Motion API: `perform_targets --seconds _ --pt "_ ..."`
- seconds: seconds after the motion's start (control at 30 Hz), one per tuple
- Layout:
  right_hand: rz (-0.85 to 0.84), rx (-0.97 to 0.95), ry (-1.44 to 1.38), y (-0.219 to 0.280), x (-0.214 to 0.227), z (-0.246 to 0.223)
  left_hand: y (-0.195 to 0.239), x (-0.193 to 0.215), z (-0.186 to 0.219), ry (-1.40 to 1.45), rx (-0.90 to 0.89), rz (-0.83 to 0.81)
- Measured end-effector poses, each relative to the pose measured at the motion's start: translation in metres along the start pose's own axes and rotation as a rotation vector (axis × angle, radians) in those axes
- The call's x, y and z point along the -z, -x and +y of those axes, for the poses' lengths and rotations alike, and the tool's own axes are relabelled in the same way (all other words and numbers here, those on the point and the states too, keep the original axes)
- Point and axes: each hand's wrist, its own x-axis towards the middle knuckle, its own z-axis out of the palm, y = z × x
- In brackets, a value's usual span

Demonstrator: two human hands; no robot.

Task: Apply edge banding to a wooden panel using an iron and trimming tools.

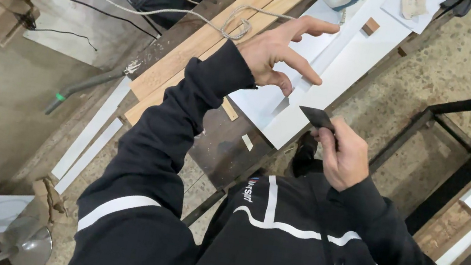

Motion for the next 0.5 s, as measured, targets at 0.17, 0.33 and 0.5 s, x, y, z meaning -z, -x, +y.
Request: perform_targets --seconds 0.17,0.33,0.5 --pt "-0.001 0.019 0.041 -0.006 -0.003 -0.008 0.005 0.0 0.0 0.012 -0.009 0.028" --pt "-0.002 0.048 0.064 -0.008 -0.002 -0.013 0.004 -0.002 -0.001 -0.003 -0.06 0.035" --pt "-0.01 0.011 0.022 -0.006 0.003 -0.016 0.005 -0.006 -0.003 -0.008 -0.043 0.033"
